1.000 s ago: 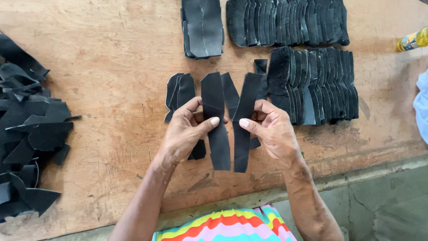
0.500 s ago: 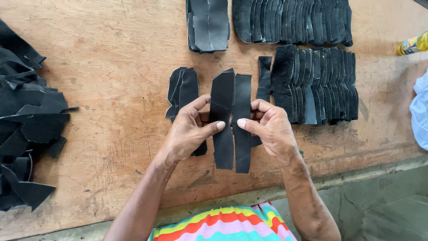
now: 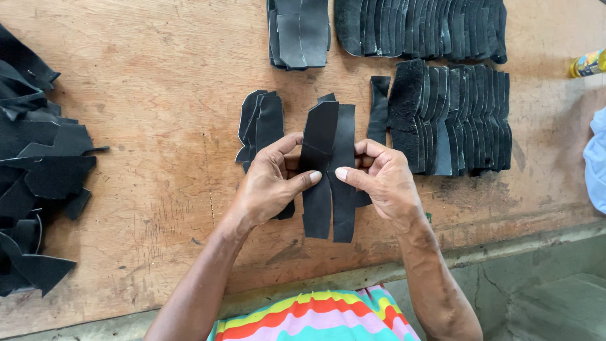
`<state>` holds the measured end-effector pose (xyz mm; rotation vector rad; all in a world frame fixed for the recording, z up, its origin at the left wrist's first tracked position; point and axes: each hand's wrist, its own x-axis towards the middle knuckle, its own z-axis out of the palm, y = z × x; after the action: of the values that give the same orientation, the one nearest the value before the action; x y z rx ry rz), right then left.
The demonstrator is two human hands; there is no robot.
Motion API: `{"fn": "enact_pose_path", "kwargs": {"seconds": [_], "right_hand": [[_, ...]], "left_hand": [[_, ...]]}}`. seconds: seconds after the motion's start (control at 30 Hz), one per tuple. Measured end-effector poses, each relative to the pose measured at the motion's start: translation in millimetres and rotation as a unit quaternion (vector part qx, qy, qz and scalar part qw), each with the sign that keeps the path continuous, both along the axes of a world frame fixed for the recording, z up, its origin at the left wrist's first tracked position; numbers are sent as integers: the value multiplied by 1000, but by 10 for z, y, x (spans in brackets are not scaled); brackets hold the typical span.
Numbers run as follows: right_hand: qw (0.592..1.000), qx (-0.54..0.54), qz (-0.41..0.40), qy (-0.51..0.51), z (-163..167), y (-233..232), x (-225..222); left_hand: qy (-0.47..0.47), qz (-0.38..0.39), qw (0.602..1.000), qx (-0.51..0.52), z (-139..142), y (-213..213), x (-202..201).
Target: The person repeatedly picks up two black rubber shoe parts, aligns their edges, and presses them together by hand. They then place the joined pair onto a growing stack on the wooden workbench. The process is repeated with multiple pairs throughout the clip.
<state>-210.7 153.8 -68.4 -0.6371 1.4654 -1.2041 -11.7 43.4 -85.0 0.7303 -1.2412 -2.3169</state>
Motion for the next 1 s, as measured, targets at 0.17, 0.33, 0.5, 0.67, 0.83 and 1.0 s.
{"fn": "enact_pose_path", "kwargs": {"seconds": [0.17, 0.33, 0.5, 0.67, 0.83, 1.0], "right_hand": [[1000, 4, 2, 8, -19, -21, -5], [1000, 3, 2, -2, -32, -25, -13], [1000, 25, 3, -16, -24, -44, -16], [998, 35, -2, -43, -32, -41, 8], [998, 35, -22, -39, -64, -45, 79], [998, 51, -18, -22, 17, -61, 100]], "left_hand": [[-15, 7, 1000, 0, -17, -6, -14], [-19, 10, 1000, 8, -38, -7, -32], [-11, 6, 1000, 27, -30, -13, -43], [-27, 6, 999, 33, -18, -8, -49], [-52, 5, 999, 14, -25, -5, -64], [-66, -9, 997, -25, -2, 3, -50]]}}
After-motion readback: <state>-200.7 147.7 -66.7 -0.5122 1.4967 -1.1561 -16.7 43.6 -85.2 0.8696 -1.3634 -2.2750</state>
